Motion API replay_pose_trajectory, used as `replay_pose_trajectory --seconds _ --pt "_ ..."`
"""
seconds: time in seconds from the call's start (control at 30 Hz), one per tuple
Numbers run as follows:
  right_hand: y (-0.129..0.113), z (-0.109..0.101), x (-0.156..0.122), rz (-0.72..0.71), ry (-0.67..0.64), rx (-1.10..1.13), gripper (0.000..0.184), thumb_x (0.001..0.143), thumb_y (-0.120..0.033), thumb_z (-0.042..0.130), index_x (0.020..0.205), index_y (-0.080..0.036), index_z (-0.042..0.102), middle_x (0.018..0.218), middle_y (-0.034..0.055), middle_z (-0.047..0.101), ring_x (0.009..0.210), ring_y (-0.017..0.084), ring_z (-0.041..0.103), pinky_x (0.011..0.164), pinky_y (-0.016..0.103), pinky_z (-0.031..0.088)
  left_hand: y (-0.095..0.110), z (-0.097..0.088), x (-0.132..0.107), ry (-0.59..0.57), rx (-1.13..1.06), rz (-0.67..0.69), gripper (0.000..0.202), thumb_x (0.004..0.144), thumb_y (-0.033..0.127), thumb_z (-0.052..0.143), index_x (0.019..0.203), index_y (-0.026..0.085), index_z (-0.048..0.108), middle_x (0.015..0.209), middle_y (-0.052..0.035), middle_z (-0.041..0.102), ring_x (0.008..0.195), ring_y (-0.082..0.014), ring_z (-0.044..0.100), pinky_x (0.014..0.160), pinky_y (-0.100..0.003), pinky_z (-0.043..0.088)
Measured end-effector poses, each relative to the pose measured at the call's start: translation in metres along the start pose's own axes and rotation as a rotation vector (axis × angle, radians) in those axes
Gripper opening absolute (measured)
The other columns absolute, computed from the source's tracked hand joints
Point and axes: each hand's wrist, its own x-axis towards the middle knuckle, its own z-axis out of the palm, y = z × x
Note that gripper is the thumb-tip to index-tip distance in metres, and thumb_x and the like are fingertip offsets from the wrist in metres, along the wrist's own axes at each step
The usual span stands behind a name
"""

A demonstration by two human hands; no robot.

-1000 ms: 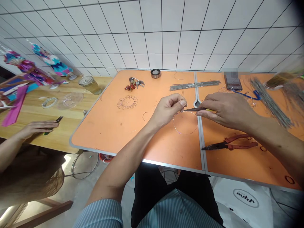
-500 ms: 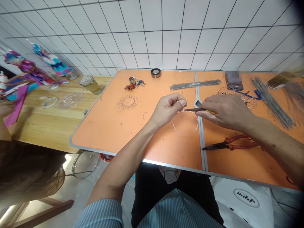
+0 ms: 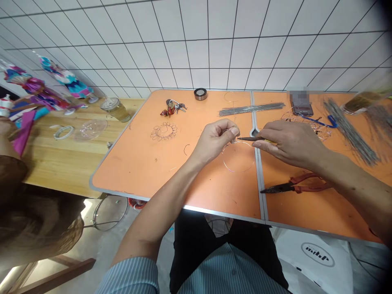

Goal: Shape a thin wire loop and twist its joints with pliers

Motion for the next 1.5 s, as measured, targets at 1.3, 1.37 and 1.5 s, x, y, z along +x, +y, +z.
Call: replay_pose_trajectory --seconds 1.3,1.37,1.5 --pt "-0.061 -0.044 -0.007 0.205 -0.083 -0.222 0.063 0.119 -0.062 0.046 0.086 -0.021 0.08 0.079 0.0177 0.07 0.076 0.033 0.064 0.067 0.04 0.022 -0.007 0.007 -0.006 0.079 0.281 0.074 0.032 0.108 0.046 0.069 0.087 0.022 0.069 0.079 -0.0007 0.064 0.074 -0.0162 0.053 0.073 -0.034 0.04" --pt "-0.061 -0.045 -0.006 0.207 -0.101 -0.213 0.062 0.119 -0.064 0.05 0.083 -0.021 0.077 0.078 0.0167 0.069 0.074 0.031 0.064 0.068 0.039 0.021 -0.006 0.006 -0.006 0.078 0.275 0.065 0.032 0.108 0.046 0.069 0.087 0.022 0.069 0.079 -0.0008 0.064 0.074 -0.0162 0.053 0.073 -0.034 0.039" --pt "-0.065 -0.049 -0.002 0.184 -0.168 -0.299 0.059 0.121 -0.057 0.049 0.082 -0.021 0.076 0.077 0.0169 0.071 0.074 0.031 0.064 0.065 0.04 0.02 -0.004 0.007 -0.007 0.077 0.261 0.053 0.034 0.107 0.049 0.071 0.086 0.022 0.068 0.078 -0.001 0.062 0.074 -0.0163 0.052 0.072 -0.033 0.039"
